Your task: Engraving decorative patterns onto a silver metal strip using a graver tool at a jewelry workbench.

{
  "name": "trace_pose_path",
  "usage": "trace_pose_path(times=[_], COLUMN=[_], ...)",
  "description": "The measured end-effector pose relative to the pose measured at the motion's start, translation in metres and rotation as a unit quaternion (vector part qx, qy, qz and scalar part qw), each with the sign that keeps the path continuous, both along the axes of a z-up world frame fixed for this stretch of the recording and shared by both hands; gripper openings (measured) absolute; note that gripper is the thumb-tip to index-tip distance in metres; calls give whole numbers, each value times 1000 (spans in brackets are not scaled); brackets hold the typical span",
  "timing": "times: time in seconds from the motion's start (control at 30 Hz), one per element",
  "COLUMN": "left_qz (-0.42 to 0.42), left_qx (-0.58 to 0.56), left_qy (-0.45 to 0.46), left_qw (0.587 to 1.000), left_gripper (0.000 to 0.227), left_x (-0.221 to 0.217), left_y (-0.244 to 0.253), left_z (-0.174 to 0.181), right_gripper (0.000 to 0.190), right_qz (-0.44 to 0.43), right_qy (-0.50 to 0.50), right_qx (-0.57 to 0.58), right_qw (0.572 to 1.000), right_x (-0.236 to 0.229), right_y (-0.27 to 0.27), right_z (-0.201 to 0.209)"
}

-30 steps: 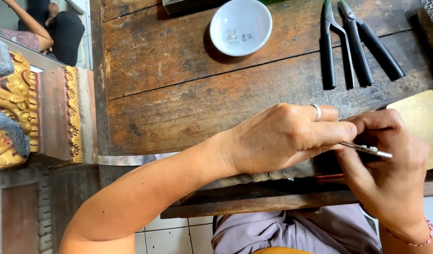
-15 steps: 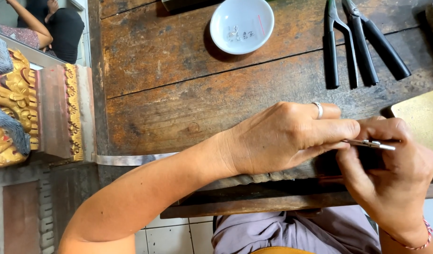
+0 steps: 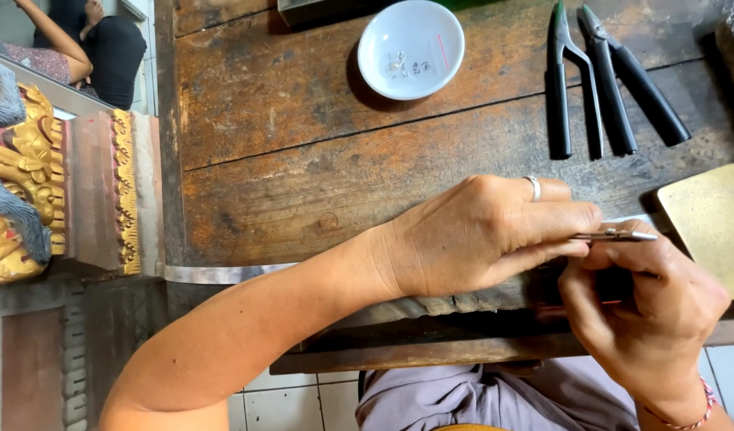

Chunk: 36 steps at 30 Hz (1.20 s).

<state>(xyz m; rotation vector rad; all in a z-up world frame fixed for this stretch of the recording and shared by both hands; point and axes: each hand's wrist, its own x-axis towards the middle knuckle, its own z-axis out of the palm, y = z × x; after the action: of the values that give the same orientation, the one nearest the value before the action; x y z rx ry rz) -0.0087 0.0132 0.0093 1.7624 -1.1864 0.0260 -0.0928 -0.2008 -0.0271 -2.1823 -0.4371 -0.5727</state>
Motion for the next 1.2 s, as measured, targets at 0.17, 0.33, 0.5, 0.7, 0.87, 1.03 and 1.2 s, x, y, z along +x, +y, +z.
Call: trace_pose_path(times=[0.17,0.33,0.5,0.7,0.87,1.03,1.2], left_qz=[8,17,13,19,31,79,93], left_qx=[-2,-16,-2,11,-16,-29,-41], left_qy=[-8,13,34,52,24,88,160], left_qw=[1000,1000,999,998,999,993,982], left_gripper=[18,22,21,20,21,16,15], left_x=[0,1,2,1,-1,5,6], left_y=[-1,-2,-2,-3,-4,-5,-6], left_z=[-6,-2,3,7,0,-6,-9], right_gripper=[29,29,30,31,31,24,25], right_qz=[-33,15,23,33,53,23,26], right_qy=[15,-20,-42,-40,-43,-36,-54], right_qx=[-20,20,15,20,21,124,100], right_qw=[999,1000,999,998,997,991,993], right_x=[1,5,8,8,7,-3,3], right_y=[7,13,16,16,13,-1,8], right_z=[5,14,20,20,15,-15,5])
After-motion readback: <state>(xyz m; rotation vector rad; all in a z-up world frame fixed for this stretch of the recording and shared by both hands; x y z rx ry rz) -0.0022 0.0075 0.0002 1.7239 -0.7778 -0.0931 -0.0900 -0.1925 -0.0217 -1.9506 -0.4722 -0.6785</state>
